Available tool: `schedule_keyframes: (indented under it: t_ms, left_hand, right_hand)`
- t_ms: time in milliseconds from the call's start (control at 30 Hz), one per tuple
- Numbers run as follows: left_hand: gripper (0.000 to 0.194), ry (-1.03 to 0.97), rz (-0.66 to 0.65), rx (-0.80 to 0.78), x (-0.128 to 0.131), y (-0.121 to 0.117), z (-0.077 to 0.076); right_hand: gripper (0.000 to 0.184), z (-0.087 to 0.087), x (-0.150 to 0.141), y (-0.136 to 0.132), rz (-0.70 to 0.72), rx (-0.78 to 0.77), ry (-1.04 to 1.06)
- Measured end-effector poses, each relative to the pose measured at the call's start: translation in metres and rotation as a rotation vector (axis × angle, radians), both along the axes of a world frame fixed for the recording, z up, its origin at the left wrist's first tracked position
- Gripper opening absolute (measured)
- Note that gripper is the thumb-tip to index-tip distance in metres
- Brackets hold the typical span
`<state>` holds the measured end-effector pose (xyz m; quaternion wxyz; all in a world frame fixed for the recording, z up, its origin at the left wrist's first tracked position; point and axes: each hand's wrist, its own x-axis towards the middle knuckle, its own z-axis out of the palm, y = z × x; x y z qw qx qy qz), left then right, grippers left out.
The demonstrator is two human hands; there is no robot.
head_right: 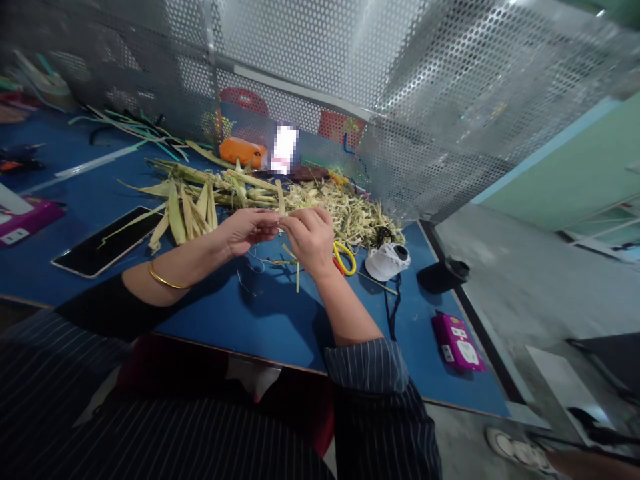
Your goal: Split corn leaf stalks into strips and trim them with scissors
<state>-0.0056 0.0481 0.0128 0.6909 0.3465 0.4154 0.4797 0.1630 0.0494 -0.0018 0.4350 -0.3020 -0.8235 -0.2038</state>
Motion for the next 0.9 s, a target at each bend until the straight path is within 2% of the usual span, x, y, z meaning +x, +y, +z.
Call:
schedule_keyframes:
  t_ms: [300,533,667,900]
  left_hand:
    - [0.005,0.006,-0.029,0.045,0.001,0.000,-0.002]
    - [0.010,0.047,0.058,0.167,0.006,0.000,-0.007]
    - [0.012,0.054,0.089,0.250,0.007,0.000,-0.008]
    - [0.018,0.067,0.044,0.274,0.003,-0.001,-0.006]
  right_hand:
    - [0.015,-0.001,-0.002,0.000,-0.053,-0.063,-0.012]
    - [0.013,-0.001,-0.004,-0.001,-0.067,-0.136,0.025]
    - [0.015,0.005,-0.006,-0.004,-0.062,-0.239,0.095]
    - [0.018,0.016,-0.004,-0.007,-0.055,-0.423,0.145]
